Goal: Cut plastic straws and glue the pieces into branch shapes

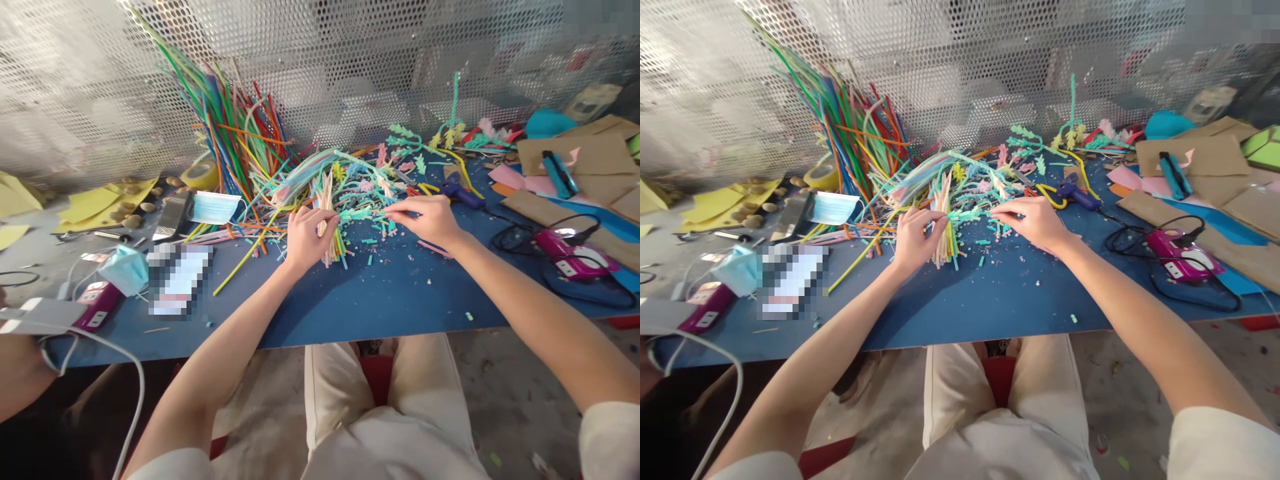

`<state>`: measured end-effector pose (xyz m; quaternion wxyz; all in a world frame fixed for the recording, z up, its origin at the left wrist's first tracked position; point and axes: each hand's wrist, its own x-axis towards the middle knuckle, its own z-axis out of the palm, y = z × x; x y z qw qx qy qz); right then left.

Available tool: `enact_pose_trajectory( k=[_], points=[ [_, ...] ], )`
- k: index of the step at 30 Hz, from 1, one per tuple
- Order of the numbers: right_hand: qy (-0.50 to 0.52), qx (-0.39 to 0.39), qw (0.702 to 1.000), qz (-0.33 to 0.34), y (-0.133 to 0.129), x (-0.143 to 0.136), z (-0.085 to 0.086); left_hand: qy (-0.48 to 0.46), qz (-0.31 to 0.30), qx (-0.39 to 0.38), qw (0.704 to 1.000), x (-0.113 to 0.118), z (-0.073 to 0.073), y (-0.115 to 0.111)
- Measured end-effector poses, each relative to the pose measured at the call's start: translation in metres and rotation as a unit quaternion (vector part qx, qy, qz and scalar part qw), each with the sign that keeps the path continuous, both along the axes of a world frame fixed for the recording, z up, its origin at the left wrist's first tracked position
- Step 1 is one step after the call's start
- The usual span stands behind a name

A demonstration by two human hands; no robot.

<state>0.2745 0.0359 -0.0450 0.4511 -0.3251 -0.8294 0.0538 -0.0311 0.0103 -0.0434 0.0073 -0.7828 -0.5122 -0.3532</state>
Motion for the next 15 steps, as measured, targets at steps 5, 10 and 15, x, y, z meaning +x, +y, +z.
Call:
enact_pose_trajectory(
  k=[5, 10, 15],
  points=[
    [0.013, 0.005, 1.000, -0.028, -0.0056, -0.0047, -0.0020, 0.006, -0.012, 0.016, 1.000, 0.0022, -0.0015, -0.0024],
    [0.003, -0.012, 1.000, -0.016, -0.0056, -0.0074, -0.0036, 0.012, -0.023, 0.020, 0.999, 0.0045, -0.0023, -0.0047],
    [-0.012, -0.014, 1.000, 0.002, -0.0061, -0.0086, -0.0036, 0.020, -0.021, 0.003, 1.000, 0.0081, 0.0014, -0.0082]
  ],
)
